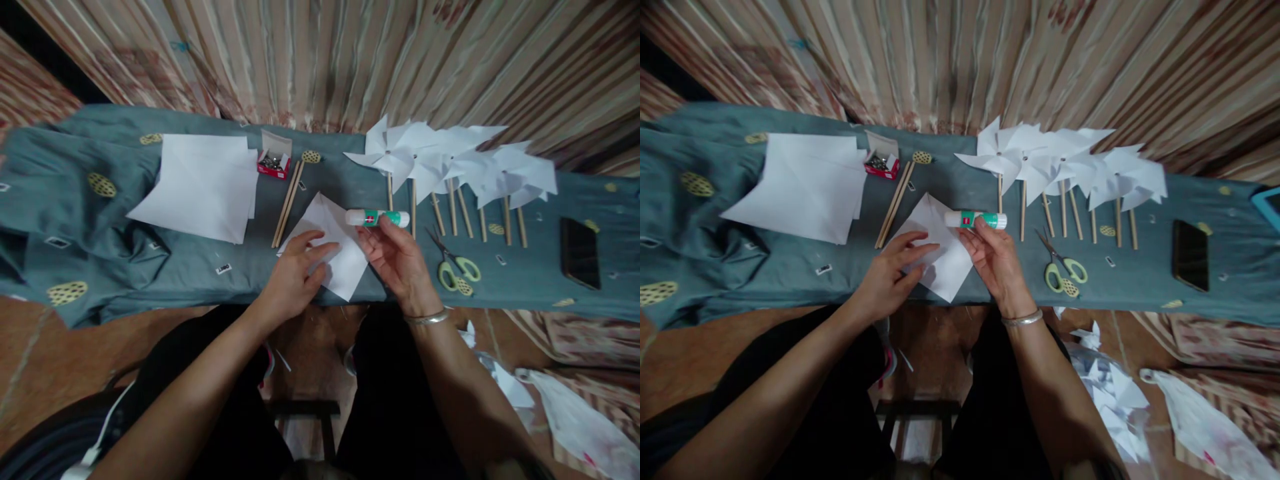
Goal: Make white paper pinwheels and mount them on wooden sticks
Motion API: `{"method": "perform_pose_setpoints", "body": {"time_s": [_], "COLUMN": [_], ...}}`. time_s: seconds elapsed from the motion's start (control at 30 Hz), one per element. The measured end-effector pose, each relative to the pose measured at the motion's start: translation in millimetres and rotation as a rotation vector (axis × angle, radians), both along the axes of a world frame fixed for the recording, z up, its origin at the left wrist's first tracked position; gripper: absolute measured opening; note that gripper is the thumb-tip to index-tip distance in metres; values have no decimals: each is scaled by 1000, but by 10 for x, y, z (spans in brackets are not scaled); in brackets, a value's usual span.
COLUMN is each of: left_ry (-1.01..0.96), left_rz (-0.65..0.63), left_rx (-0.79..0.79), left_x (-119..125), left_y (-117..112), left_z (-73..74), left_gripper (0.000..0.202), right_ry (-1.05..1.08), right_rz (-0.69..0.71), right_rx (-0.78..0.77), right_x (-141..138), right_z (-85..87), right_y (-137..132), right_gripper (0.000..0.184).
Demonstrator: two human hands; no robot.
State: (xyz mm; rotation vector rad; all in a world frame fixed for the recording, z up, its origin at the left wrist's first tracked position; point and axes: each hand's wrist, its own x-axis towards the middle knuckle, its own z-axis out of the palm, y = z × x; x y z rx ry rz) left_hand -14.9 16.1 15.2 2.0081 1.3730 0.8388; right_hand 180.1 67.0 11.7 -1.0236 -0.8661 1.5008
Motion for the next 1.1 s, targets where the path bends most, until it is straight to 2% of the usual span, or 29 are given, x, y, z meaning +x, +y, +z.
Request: {"method": "perform_pose_setpoints", "body": {"time_s": [0.1, 0.23, 0.4, 0.53, 1.1], "left_ry": [-240, -364, -326, -222, -98], "left_rz": [77, 147, 131, 93, 43], "left_rx": [-109, -169, -122, -52, 30], "left_x": [-34, -38, -24, -18, -60], "left_y": [33, 59, 27, 1, -46], "left_z": [-13, -49, -45, -23, -36], "left_gripper": [48, 49, 54, 59, 62], "right_ry": [29, 107, 147, 143, -38], "right_rz": [41, 64, 99, 92, 112], "right_rx": [-47, -147, -171, -176, -79], "right_x": [4, -71, -171, -195, -269], "right_z": [0, 29, 106, 143, 152], "right_y": [-31, -104, -188, -219, -283], "right_gripper": [25, 30, 29, 28, 30]}}
